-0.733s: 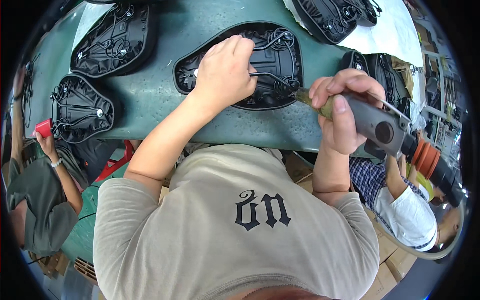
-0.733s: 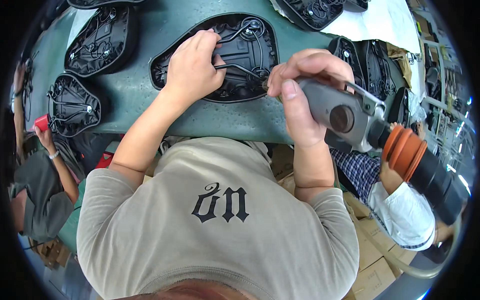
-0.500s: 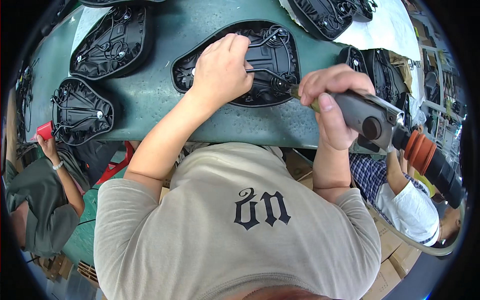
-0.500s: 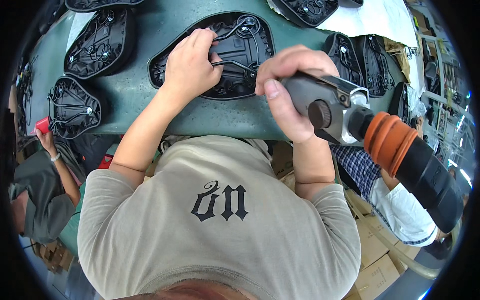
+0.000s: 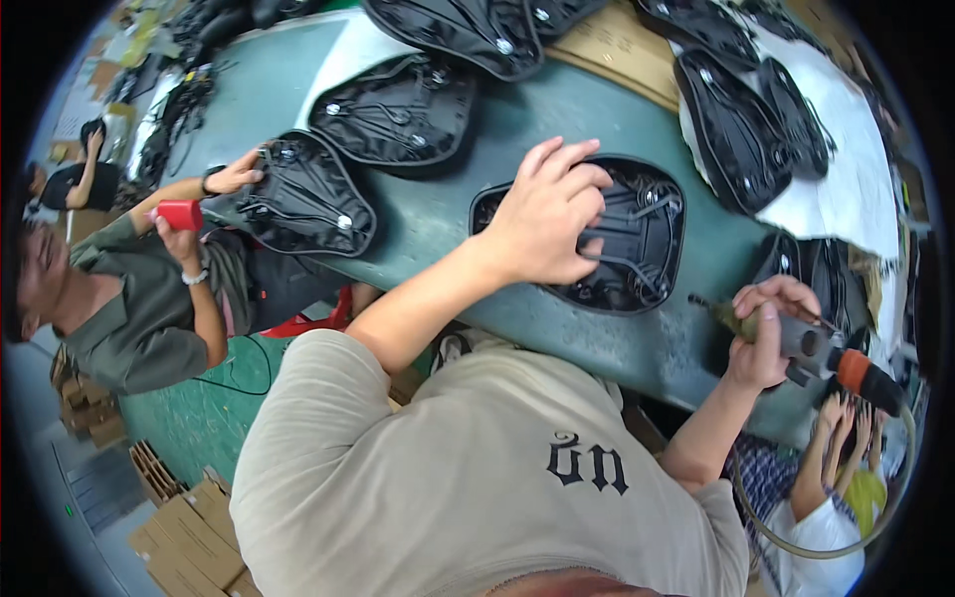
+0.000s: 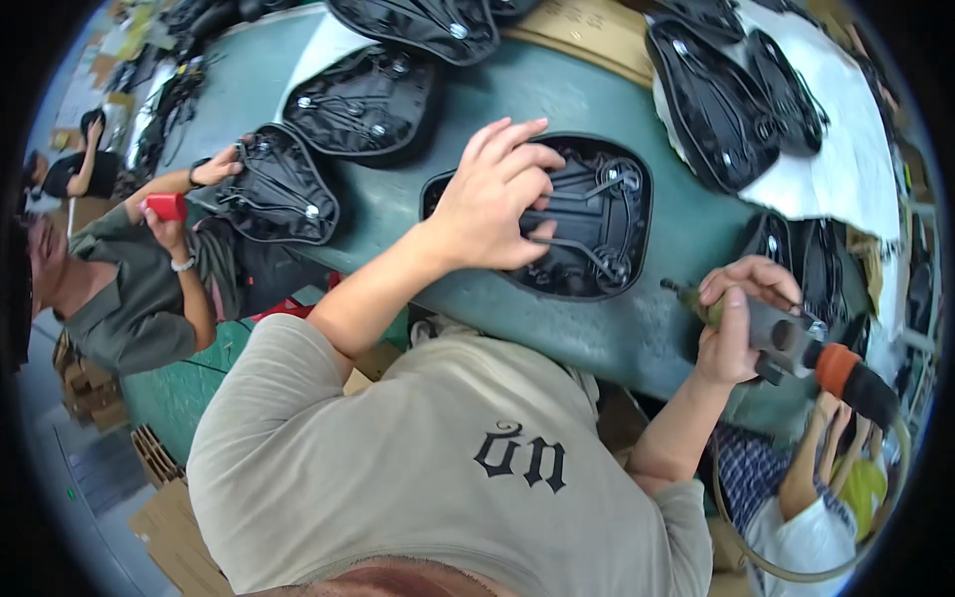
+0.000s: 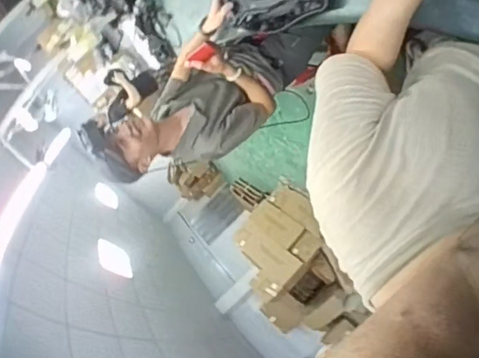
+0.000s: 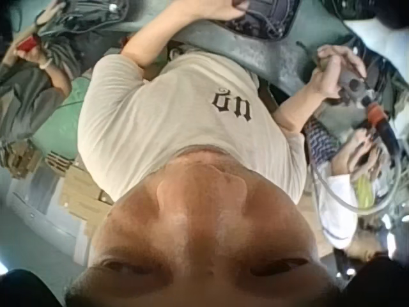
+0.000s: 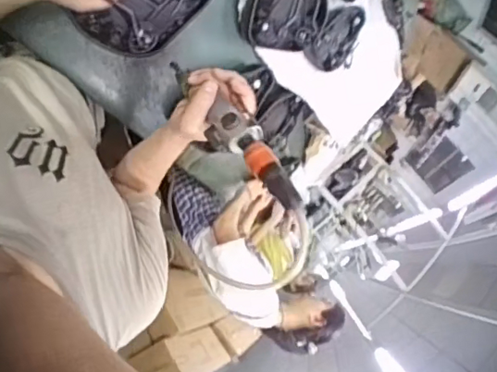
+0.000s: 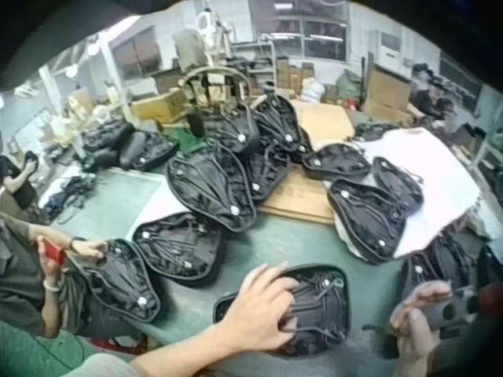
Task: The person assembles bicycle saddles by fitting metal rail brackets onto the saddle bases and fastening them with screws using a pneumatic screwdriver, setting the finished saddles aside.
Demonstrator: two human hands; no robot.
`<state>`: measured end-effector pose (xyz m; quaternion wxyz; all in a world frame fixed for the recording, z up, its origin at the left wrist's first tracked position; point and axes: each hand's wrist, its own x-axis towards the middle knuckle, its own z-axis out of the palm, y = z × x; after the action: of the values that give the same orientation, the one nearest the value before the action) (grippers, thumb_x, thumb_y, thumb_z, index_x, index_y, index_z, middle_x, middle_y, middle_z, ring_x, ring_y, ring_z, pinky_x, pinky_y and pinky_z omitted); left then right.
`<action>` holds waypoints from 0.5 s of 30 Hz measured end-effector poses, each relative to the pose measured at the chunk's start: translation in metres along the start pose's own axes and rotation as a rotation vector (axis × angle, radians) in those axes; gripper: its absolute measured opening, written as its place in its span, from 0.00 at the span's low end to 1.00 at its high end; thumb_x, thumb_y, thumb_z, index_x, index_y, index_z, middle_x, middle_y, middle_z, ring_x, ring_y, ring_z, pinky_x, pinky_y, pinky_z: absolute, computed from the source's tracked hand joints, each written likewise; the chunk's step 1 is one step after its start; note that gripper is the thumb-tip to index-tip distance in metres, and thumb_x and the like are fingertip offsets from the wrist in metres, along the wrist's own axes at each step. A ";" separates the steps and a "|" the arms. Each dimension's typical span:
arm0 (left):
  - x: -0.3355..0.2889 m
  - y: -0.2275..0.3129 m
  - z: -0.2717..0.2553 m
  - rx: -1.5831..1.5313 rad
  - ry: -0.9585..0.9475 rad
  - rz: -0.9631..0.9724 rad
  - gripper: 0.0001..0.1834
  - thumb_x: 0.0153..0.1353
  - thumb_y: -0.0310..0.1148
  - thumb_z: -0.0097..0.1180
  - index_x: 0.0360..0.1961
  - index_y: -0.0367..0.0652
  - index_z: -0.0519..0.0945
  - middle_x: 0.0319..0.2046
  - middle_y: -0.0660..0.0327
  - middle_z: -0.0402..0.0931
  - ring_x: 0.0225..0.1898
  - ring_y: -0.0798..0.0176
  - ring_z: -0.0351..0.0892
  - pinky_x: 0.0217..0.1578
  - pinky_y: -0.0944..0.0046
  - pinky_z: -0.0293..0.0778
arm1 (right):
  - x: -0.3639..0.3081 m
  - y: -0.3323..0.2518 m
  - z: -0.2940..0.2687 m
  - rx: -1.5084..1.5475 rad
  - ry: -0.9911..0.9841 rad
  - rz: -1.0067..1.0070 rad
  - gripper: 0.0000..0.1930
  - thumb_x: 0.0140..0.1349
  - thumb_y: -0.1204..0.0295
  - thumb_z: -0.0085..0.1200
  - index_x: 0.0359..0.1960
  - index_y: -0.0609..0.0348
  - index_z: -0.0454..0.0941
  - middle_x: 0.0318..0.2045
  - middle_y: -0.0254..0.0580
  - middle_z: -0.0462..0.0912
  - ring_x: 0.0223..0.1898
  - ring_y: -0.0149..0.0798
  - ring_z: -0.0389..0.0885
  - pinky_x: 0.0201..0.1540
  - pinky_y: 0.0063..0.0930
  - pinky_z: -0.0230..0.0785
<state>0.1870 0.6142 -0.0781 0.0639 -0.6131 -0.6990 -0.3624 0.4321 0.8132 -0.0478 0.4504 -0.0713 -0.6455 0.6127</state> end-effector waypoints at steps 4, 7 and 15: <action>-0.002 -0.015 -0.057 0.037 0.190 -0.077 0.19 0.40 0.29 0.73 0.29 0.45 0.72 0.49 0.55 0.81 0.65 0.41 0.74 0.66 0.41 0.66 | -0.010 0.041 0.002 -0.012 0.050 0.105 0.18 0.62 0.89 0.51 0.53 0.66 0.68 0.43 0.50 0.76 0.29 0.36 0.78 0.35 0.32 0.76; -0.001 -0.045 -0.109 0.141 0.591 -0.295 0.19 0.45 0.30 0.75 0.28 0.42 0.72 0.47 0.51 0.82 0.56 0.46 0.80 0.56 0.53 0.74 | -0.011 0.037 0.003 -0.020 0.053 0.095 0.17 0.62 0.89 0.51 0.53 0.66 0.69 0.43 0.50 0.76 0.29 0.36 0.78 0.35 0.33 0.76; -0.021 -0.304 -0.264 0.128 0.989 -1.145 0.31 0.43 0.42 0.79 0.40 0.27 0.80 0.36 0.53 0.82 0.35 0.60 0.80 0.39 0.59 0.76 | -0.021 0.035 -0.002 0.013 0.099 0.033 0.18 0.62 0.88 0.51 0.54 0.65 0.68 0.43 0.49 0.76 0.30 0.36 0.79 0.35 0.31 0.76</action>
<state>-0.1760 0.4470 -0.0267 0.2071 0.0843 -0.8177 -0.5305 0.4299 0.8100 -0.0880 0.4719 -0.1092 -0.6173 0.6199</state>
